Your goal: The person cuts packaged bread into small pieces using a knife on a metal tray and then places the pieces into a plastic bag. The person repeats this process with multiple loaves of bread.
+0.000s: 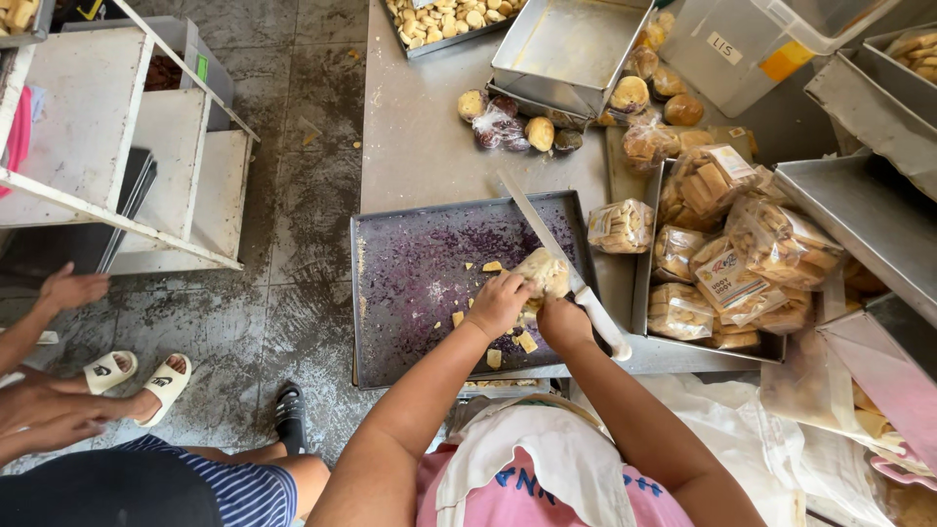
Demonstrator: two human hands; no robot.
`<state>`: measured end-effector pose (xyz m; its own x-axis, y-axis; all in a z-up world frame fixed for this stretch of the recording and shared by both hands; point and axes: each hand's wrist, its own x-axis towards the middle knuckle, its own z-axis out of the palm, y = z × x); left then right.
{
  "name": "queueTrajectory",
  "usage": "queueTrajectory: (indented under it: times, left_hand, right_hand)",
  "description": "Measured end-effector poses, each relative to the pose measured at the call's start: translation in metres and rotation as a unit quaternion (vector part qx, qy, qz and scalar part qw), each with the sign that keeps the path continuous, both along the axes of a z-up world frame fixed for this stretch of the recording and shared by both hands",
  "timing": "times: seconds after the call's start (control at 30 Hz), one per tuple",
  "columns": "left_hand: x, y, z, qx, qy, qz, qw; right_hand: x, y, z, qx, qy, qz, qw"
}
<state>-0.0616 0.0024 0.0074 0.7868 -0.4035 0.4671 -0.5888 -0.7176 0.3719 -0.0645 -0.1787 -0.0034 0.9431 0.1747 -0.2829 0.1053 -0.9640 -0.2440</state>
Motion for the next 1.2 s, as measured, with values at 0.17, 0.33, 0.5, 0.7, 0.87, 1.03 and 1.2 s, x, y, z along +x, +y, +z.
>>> queueTrajectory:
  times: [0.17,0.33,0.5,0.7,0.87,1.03,1.2]
  left_hand:
    - [0.018,-0.002,0.007,-0.027,0.082,0.089,0.992]
    - [0.041,-0.009,-0.016,-0.156,0.157,0.195,0.955]
    - [0.072,0.016,-0.058,-0.275,0.332,0.364,0.825]
    - [0.082,0.045,-0.099,-0.317,0.356,0.442,0.76]
    - [0.085,0.053,-0.108,-0.418,0.358,0.321,0.771]
    - [0.067,0.066,-0.108,-0.577,0.526,0.135,0.611]
    - [0.042,0.068,-0.079,-0.582,0.545,0.043,0.603]
  right_hand:
    - [0.006,-0.003,0.014,0.096,-0.032,0.006,0.995]
    - [0.006,-0.003,0.022,0.122,-0.068,0.013,0.99]
    - [-0.007,-0.01,0.002,0.125,-0.045,0.005,0.991]
    - [-0.014,-0.025,-0.031,0.21,-0.09,0.018,0.973]
    - [-0.014,-0.039,-0.045,0.258,-0.054,-0.026,0.964]
    - [0.015,-0.038,-0.011,0.538,0.331,-0.366,0.683]
    - [0.034,-0.021,0.018,0.581,0.344,-0.381,0.632]
